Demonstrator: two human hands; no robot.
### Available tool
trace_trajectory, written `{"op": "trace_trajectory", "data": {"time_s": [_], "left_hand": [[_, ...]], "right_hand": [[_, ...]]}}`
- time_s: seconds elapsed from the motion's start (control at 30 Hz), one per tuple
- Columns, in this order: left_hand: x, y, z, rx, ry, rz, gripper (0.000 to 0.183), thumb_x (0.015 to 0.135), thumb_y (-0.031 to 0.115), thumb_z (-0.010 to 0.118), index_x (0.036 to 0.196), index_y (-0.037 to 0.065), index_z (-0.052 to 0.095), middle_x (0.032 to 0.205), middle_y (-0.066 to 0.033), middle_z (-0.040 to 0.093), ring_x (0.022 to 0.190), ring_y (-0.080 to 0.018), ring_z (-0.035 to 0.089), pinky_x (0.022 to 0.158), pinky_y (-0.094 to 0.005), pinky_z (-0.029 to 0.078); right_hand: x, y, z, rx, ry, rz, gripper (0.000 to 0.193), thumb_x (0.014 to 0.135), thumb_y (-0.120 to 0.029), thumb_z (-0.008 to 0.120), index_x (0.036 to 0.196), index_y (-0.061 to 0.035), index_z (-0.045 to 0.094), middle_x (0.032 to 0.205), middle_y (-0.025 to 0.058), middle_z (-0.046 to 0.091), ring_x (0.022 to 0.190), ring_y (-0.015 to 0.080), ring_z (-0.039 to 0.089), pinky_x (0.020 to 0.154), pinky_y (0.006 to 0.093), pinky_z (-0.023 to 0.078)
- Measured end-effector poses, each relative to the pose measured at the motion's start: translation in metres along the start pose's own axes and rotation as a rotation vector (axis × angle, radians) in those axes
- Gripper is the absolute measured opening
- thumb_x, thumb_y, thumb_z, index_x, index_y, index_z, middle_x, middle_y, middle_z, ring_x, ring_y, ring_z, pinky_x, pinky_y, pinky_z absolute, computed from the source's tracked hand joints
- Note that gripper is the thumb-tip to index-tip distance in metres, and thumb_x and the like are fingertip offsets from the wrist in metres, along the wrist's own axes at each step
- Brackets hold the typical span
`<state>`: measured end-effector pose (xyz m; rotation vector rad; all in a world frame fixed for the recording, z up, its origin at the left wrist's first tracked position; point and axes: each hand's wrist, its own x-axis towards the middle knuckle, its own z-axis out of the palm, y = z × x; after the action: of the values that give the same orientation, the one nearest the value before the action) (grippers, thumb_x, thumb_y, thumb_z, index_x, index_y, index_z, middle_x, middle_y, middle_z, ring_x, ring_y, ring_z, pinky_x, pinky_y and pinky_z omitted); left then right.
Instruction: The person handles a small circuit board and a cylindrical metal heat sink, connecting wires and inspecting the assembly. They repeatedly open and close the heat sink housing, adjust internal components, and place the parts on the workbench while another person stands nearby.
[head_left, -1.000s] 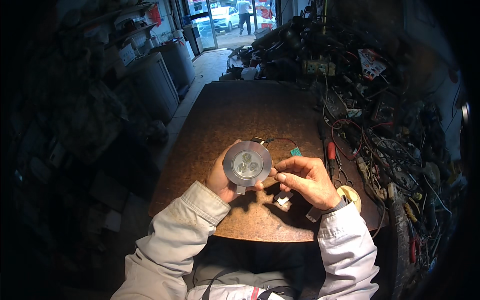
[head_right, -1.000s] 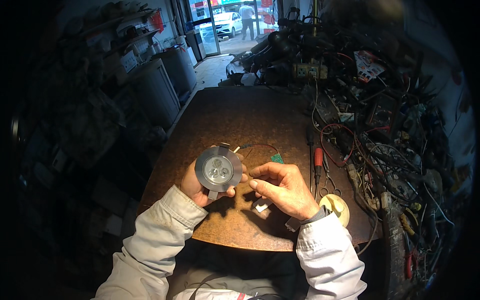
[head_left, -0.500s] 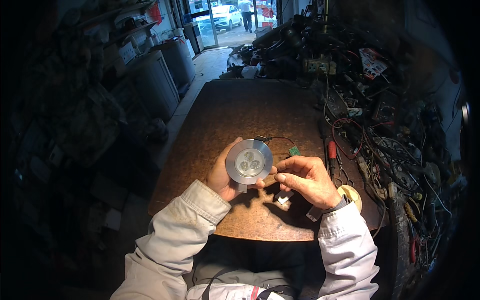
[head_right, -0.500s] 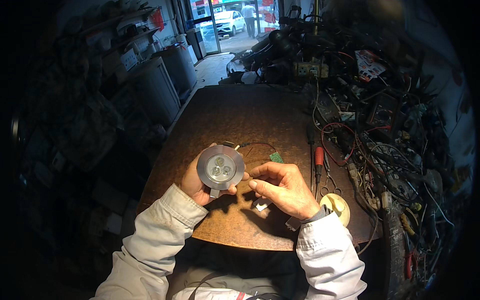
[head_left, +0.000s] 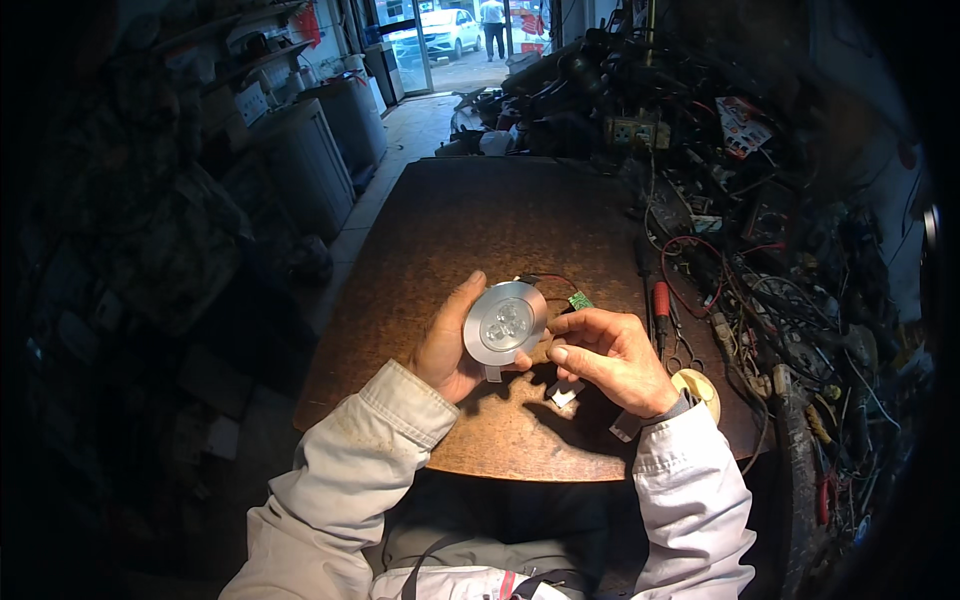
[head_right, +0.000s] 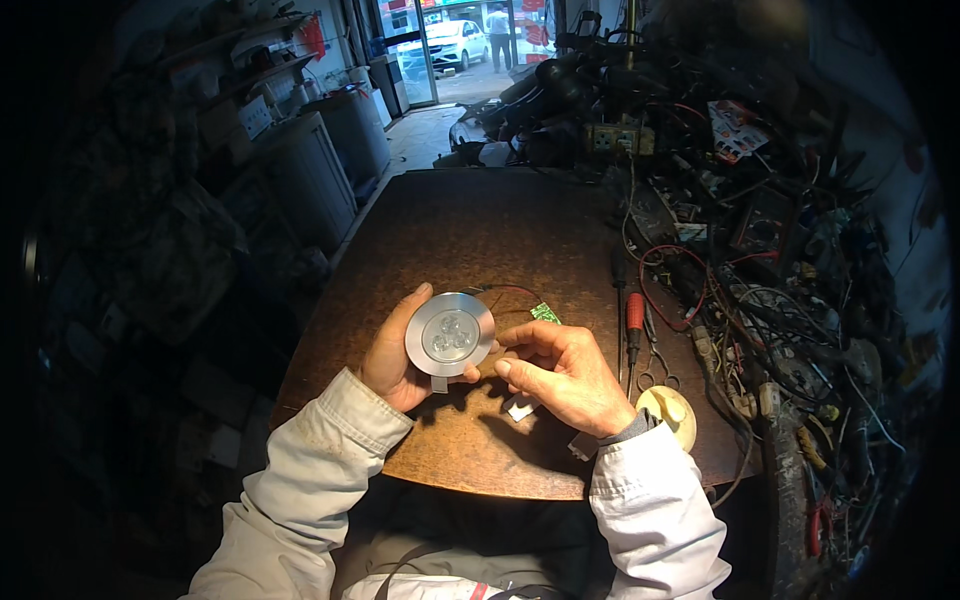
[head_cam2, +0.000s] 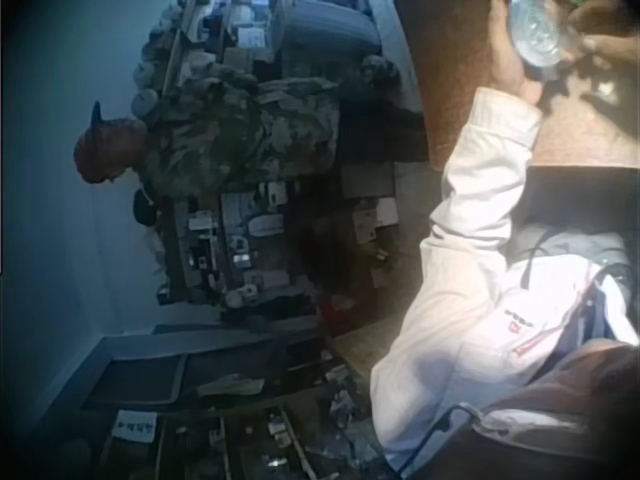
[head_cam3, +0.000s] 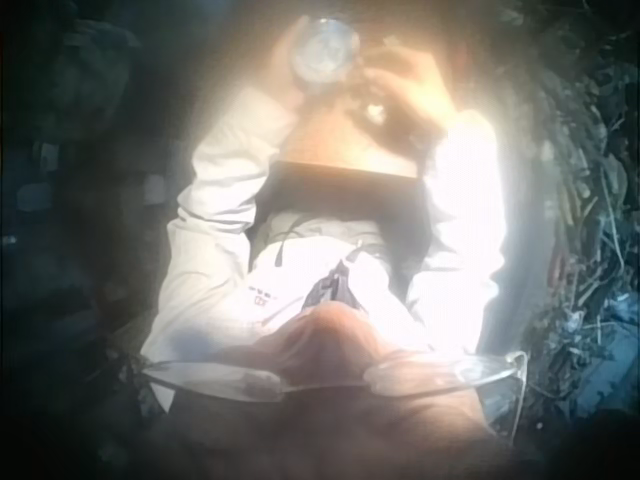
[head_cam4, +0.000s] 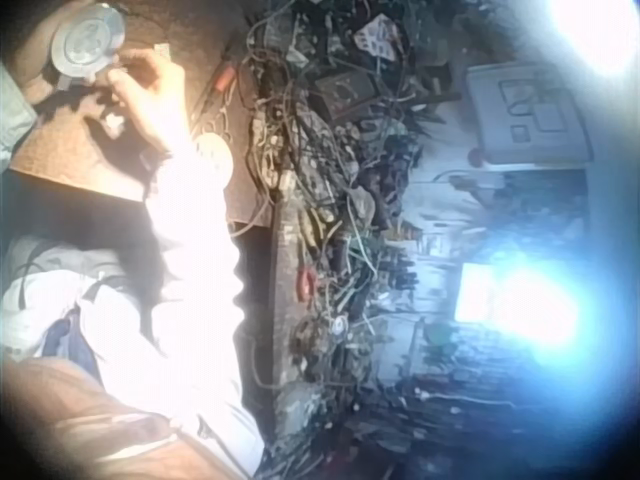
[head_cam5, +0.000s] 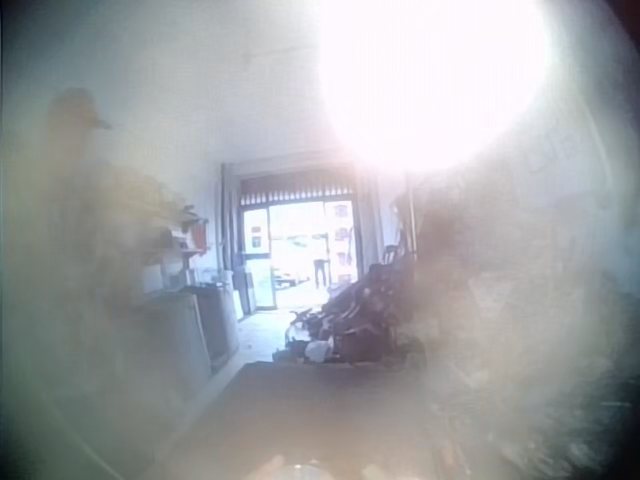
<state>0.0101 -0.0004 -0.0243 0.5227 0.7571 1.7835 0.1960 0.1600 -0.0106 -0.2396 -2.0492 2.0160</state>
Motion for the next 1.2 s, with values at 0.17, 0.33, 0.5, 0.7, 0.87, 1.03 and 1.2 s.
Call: {"op": "trace_trajectory", "data": {"time_s": [0.17, 0.33, 0.5, 0.7, 0.87, 1.03, 1.2], "left_hand": [[-0.001, -0.002, 0.010, 0.239, -0.046, 0.103, 0.052, 0.112, 0.039, 0.050, 0.148, 0.000, 0.053, 0.131, -0.0168, 0.069, 0.114, -0.0293, 0.073, 0.098, -0.0434, 0.064], [-0.003, -0.010, 0.009, 0.614, 0.025, 0.259, 0.060, 0.106, 0.026, 0.069, 0.152, -0.006, 0.046, 0.137, -0.0184, 0.065, 0.124, -0.0257, 0.068, 0.107, -0.0418, 0.059], [-0.009, -0.009, 0.025, 0.723, 0.079, 0.399, 0.059, 0.090, 0.012, 0.087, 0.138, -0.007, 0.057, 0.124, -0.0180, 0.071, 0.111, -0.0224, 0.073, 0.098, -0.0343, 0.061], [-0.006, -0.012, 0.025, 1.376, 0.180, 0.823, 0.061, 0.071, 0.014, 0.098, 0.122, -0.001, 0.069, 0.126, -0.0193, 0.071, 0.116, -0.0317, 0.071, 0.099, -0.0427, 0.059], [-0.007, -0.015, 0.030, 1.526, 0.134, 0.986, 0.064, 0.064, 0.016, 0.100, 0.119, 0.001, 0.071, 0.129, -0.0203, 0.069, 0.121, -0.0388, 0.068, 0.102, -0.0475, 0.058], [-0.004, -0.020, 0.029, 1.595, 0.087, 1.046, 0.066, 0.067, 0.025, 0.103, 0.122, 0.004, 0.072, 0.140, -0.0252, 0.062, 0.122, -0.0394, 0.069, 0.099, -0.0460, 0.062], [-0.007, -0.013, 0.037, 1.460, 0.014, 0.967, 0.066, 0.069, 0.018, 0.101, 0.126, 0.003, 0.070, 0.148, -0.0242, 0.057, 0.130, -0.0389, 0.067, 0.103, -0.0457, 0.061]], "right_hand": [[-0.001, -0.004, 0.004, -0.001, 0.055, -0.098, 0.072, 0.094, -0.020, 0.086, 0.150, 0.0085, 0.051, 0.115, 0.0157, 0.073, 0.097, 0.0196, 0.075, 0.076, 0.0312, 0.064], [0.001, -0.004, 0.007, 0.096, 0.071, -0.100, 0.079, 0.089, -0.011, 0.089, 0.152, 0.0095, 0.046, 0.119, 0.0160, 0.071, 0.094, 0.0190, 0.075, 0.076, 0.0310, 0.064], [0.003, 0.003, 0.007, 0.088, 0.159, -0.106, 0.086, 0.086, -0.012, 0.092, 0.155, 0.0082, 0.045, 0.121, 0.0160, 0.070, 0.097, 0.0186, 0.073, 0.081, 0.0319, 0.064], [0.004, 0.002, 0.006, 0.012, 0.040, -0.115, 0.095, 0.082, -0.025, 0.098, 0.155, 0.0068, 0.047, 0.132, 0.0186, 0.065, 0.111, 0.0253, 0.072, 0.088, 0.0367, 0.065], [0.006, 0.011, 0.009, -0.240, 0.120, -0.261, 0.081, 0.081, -0.025, 0.098, 0.147, 0.0023, 0.061, 0.148, 0.0171, 0.055, 0.115, 0.0265, 0.070, 0.091, 0.0346, 0.064], [0.004, 0.004, 0.012, -0.401, 0.177, -0.292, 0.071, 0.080, -0.022, 0.096, 0.139, 0.0050, 0.067, 0.140, 0.0156, 0.060, 0.118, 0.0244, 0.069, 0.097, 0.0355, 0.060], [0.002, 0.005, 0.012, -0.375, 0.217, -0.360, 0.059, 0.084, -0.022, 0.091, 0.132, 0.0050, 0.069, 0.115, 0.0121, 0.070, 0.106, 0.0203, 0.072, 0.087, 0.0323, 0.061]]}}
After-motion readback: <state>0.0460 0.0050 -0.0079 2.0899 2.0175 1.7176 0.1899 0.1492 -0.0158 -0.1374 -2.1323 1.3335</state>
